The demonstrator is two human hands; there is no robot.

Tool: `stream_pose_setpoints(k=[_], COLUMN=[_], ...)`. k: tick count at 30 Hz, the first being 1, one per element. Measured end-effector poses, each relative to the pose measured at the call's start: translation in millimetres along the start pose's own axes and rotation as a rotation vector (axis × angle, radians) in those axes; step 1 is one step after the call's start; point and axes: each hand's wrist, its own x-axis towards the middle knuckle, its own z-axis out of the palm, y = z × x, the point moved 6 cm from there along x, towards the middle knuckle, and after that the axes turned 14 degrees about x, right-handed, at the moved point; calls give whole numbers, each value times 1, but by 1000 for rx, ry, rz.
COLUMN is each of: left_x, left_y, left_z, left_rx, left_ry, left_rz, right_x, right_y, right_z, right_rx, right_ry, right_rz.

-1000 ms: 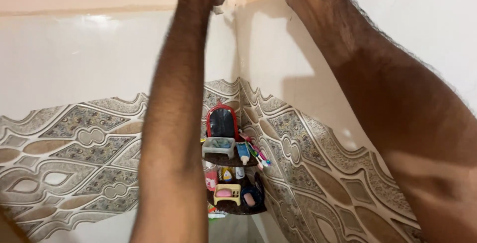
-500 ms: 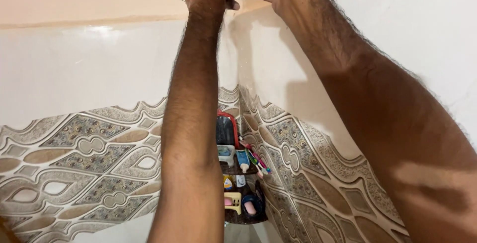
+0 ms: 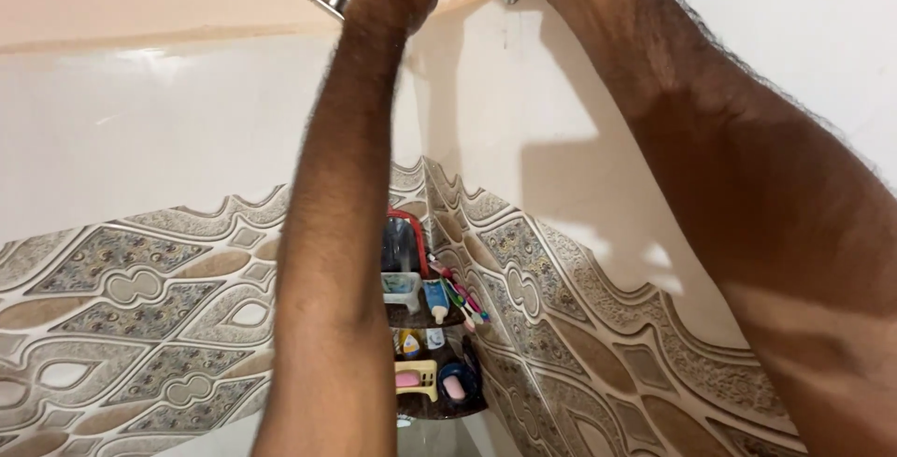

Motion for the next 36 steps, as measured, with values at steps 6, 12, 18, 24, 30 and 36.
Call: stream_pose_setpoints(k=[6,12,18,24,30,36], left_x=[15,31,35,37,49,37], left_y=[23,67,76,52,49,75], left_z=[34,63,66,19,57,9], left_rx=[8,307,195,140,-53,46], left_ry=[-113,-299,-75,-429,-564,-658], left_rz=[-111,34,43,-140,-96,-78], right_x=[-13,-17,-4,29,74,76], right_y=[-20,-37,-20,-16,-21,-33], right_z=[-4,-7,1,4,-24,-18], right_rx=[-143,-283,-393,-488,-583,-667], right_ry=[167,337,507,649,749,686], right_rz=[155,296,444,547,576,527])
